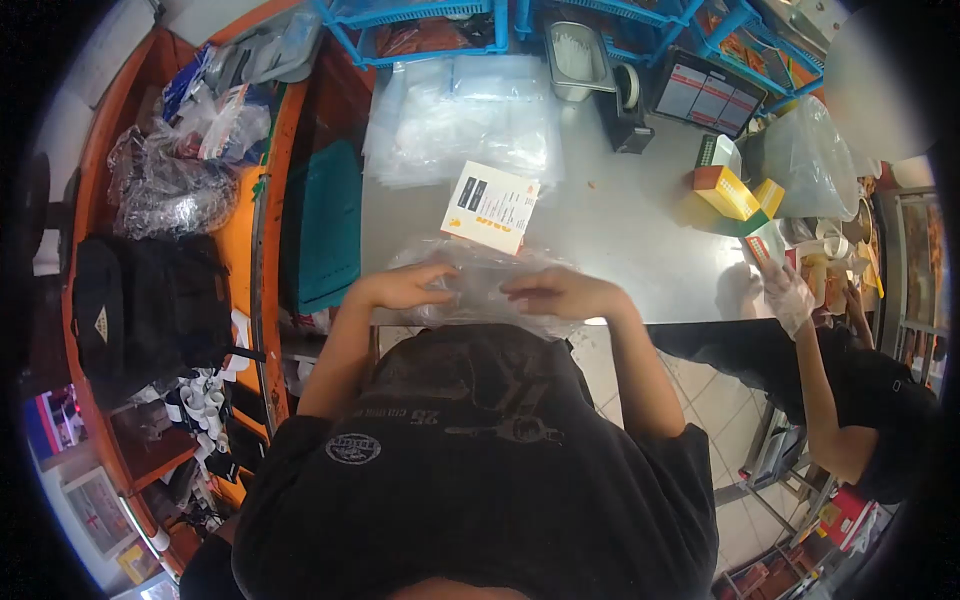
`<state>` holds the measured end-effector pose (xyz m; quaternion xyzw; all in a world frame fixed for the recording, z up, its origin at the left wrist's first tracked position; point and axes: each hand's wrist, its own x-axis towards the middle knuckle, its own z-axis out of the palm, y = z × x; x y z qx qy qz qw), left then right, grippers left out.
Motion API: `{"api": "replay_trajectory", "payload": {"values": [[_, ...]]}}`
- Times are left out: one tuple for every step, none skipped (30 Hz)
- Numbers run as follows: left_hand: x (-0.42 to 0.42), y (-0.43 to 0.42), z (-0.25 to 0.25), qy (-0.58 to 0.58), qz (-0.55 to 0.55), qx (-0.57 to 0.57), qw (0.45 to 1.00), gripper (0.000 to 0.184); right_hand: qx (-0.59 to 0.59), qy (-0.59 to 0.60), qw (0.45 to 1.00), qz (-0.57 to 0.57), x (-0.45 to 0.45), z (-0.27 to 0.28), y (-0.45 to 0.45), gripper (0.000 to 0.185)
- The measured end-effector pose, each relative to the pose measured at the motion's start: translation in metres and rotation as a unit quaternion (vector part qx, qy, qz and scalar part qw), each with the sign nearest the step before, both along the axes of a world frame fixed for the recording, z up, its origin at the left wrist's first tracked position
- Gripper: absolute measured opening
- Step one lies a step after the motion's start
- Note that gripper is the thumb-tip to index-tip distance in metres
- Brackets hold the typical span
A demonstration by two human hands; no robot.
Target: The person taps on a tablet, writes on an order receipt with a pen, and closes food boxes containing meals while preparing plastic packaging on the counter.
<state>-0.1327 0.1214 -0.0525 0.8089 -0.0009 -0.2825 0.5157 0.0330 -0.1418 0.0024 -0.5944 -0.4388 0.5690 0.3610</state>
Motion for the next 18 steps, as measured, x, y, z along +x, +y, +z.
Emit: {"api": "replay_trajectory", "payload": {"values": [[0.000,0.008,0.015,0.009,-0.005,-0.085,0.996,0.051,-0.076,0.115,0.990,-0.024,0.011,0.020,0.003,0.037],[0.001,0.016,0.032,0.017,-0.012,-0.170,0.985,0.046,-0.072,0.115,0.984,-0.114,0.024,0.014,0.002,0.038],[0.003,0.025,0.044,0.025,-0.021,-0.254,0.967,0.042,-0.066,0.112,0.970,-0.205,0.040,0.002,-0.001,0.039],[0.003,0.038,0.041,0.017,-0.013,-0.307,0.952,0.041,-0.063,0.087,0.954,-0.279,0.044,-0.004,0.000,0.041],[0.002,0.053,0.034,0.010,-0.004,-0.360,0.933,0.042,-0.057,0.060,0.933,-0.351,0.049,-0.010,0.001,0.042],[0.006,0.063,0.031,0.002,0.004,-0.410,0.912,0.043,-0.053,0.009,0.912,-0.406,0.048,-0.011,0.009,0.045],[0.018,0.059,0.034,-0.012,0.155,-0.368,0.917,0.044,-0.047,-0.041,0.887,-0.458,0.049,-0.013,0.017,0.047],[0.033,0.045,0.034,-0.023,0.302,-0.318,0.898,0.046,-0.067,-0.113,0.889,-0.439,0.050,-0.027,0.027,0.049],[0.047,0.031,0.033,-0.032,0.441,-0.261,0.858,0.048,-0.089,-0.183,0.885,-0.420,0.052,-0.048,0.037,0.052],[0.061,0.021,0.008,-0.029,0.409,-0.166,0.897,0.049,-0.110,-0.253,0.875,-0.398,0.051,-0.058,0.045,0.055],[0.077,0.013,-0.035,-0.028,0.372,-0.069,0.925,0.051,-0.151,-0.200,0.895,-0.370,0.044,-0.048,0.058,0.057],[0.087,0.007,-0.059,-0.028,0.332,0.030,0.942,0.052,-0.191,-0.146,0.910,-0.339,0.035,-0.031,0.075,0.059],[0.088,-0.002,-0.059,-0.033,0.354,0.004,0.934,0.053,-0.230,-0.091,0.919,-0.305,0.031,-0.021,0.083,0.061],[0.086,-0.011,-0.060,-0.038,0.376,-0.022,0.926,0.054,-0.188,-0.068,0.921,-0.335,0.036,-0.029,0.086,0.065],[0.080,-0.018,-0.061,-0.039,0.395,-0.047,0.917,0.054,-0.147,-0.042,0.919,-0.364,0.041,-0.046,0.089,0.070],[0.074,-0.022,-0.048,-0.056,0.384,-0.058,0.920,0.054,-0.108,-0.013,0.914,-0.391,0.037,-0.048,0.091,0.075],[0.068,-0.022,-0.034,-0.073,0.373,-0.070,0.922,0.055,-0.065,-0.029,0.917,-0.393,0.033,-0.050,0.085,0.072],[0.065,-0.020,-0.006,-0.093,0.361,-0.081,0.924,0.055,-0.019,-0.047,0.917,-0.395,0.025,-0.025,0.083,0.069]]}}
